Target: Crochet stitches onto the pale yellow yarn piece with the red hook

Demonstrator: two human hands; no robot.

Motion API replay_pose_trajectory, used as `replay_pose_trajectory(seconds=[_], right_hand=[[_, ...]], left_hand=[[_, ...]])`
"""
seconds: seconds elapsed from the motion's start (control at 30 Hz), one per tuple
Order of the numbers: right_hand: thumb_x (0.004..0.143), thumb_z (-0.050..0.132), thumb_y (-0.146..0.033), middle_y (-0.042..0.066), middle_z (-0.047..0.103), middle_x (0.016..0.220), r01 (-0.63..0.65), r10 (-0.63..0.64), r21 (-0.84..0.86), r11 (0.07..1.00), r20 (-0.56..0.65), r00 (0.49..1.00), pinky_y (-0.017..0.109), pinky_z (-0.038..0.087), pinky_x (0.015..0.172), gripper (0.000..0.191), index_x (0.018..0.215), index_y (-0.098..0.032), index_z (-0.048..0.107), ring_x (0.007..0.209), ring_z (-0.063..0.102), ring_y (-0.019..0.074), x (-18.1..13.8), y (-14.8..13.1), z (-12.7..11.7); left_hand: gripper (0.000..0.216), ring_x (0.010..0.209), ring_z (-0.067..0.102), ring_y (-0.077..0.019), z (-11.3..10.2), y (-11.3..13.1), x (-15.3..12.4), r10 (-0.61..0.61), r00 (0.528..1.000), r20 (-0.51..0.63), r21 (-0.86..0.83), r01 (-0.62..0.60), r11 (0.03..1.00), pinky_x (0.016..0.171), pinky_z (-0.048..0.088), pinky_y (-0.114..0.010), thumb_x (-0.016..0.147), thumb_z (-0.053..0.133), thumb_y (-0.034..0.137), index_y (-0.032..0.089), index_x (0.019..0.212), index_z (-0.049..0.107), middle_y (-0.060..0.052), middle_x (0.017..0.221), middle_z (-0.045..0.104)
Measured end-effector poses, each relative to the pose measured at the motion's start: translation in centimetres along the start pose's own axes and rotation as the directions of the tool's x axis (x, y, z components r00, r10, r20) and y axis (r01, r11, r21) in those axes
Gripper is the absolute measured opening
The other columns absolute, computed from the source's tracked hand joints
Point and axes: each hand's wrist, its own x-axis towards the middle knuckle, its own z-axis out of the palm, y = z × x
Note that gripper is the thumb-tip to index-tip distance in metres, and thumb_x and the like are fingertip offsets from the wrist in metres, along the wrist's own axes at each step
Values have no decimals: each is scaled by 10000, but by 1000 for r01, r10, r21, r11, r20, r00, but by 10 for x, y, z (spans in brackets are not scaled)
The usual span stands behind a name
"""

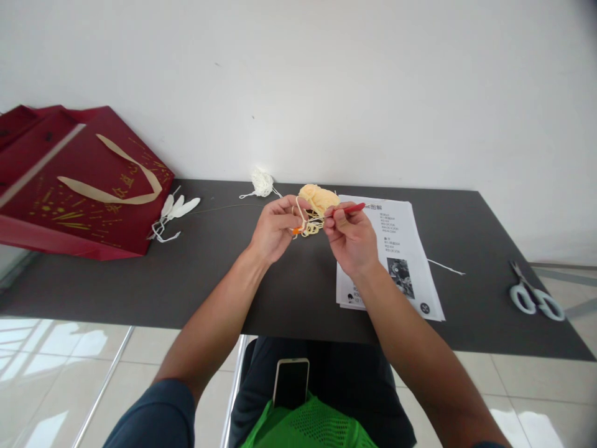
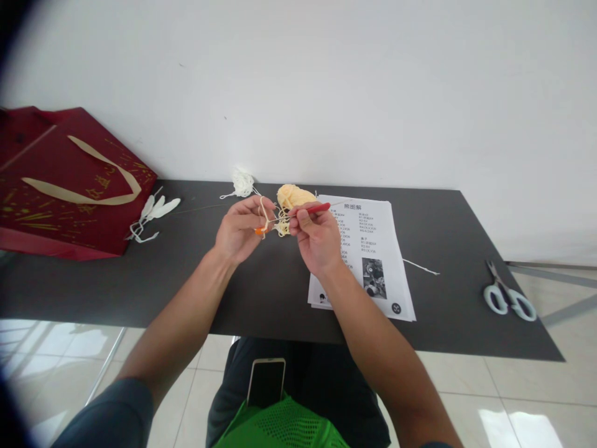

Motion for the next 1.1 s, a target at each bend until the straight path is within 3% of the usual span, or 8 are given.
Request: replay_pose_trajectory(seconds=[0.17, 0.27, 0.43, 0.7, 1.1], right_hand=[[717, 918, -248, -37, 758, 844, -94, 101, 110, 989, -60, 993, 83, 583, 632, 205, 798, -208, 734, 670, 666, 23, 1, 5, 1], [743, 901, -241, -29, 775, 881, -88, 97, 103, 991, -79, 992, 84, 607, 698, 171, 821, -211, 751, 710, 693, 30, 0, 10, 2], [790, 863, -285, -26, 784, 947, -45, 48, 31, 998, -87, 995, 120, 619, 746, 139, 878, -224, 775, 753, 699, 43, -5, 16, 7], [786, 853, -330, -31, 735, 916, -1, -4, -54, 999, -100, 995, 171, 555, 634, 134, 853, -243, 776, 693, 607, 54, -7, 18, 13], [755, 869, -352, -31, 708, 866, 30, -37, -68, 997, -111, 993, 208, 528, 625, 183, 843, -242, 752, 683, 585, 69, -5, 20, 12]], left_hand=[[148, 591, 577, -96, 0, -13, 0, 185, 982, -45, 231, -169, 958, 606, 449, -238, 696, 811, 176, 170, 828, 743, 15, 680, 671], [116, 614, 598, -97, 2, -18, 0, 229, 970, -87, 320, -191, 928, 619, 468, -236, 712, 807, 182, 166, 811, 749, 13, 691, 686], [361, 658, 655, -104, 8, -19, 0, 240, 958, -155, 280, -191, 941, 662, 524, -242, 702, 808, 169, 180, 1058, 753, 8, 781, 744], [628, 709, 677, -99, 12, -22, -3, 283, 938, -201, 298, -217, 930, 713, 546, -245, 735, 803, 186, 206, 1344, 649, 22, 829, 736], [621, 749, 696, -103, 18, -21, -5, 279, 931, -234, 326, -195, 925, 714, 551, -229, 731, 794, 164, 203, 1332, 641, 23, 842, 721]])
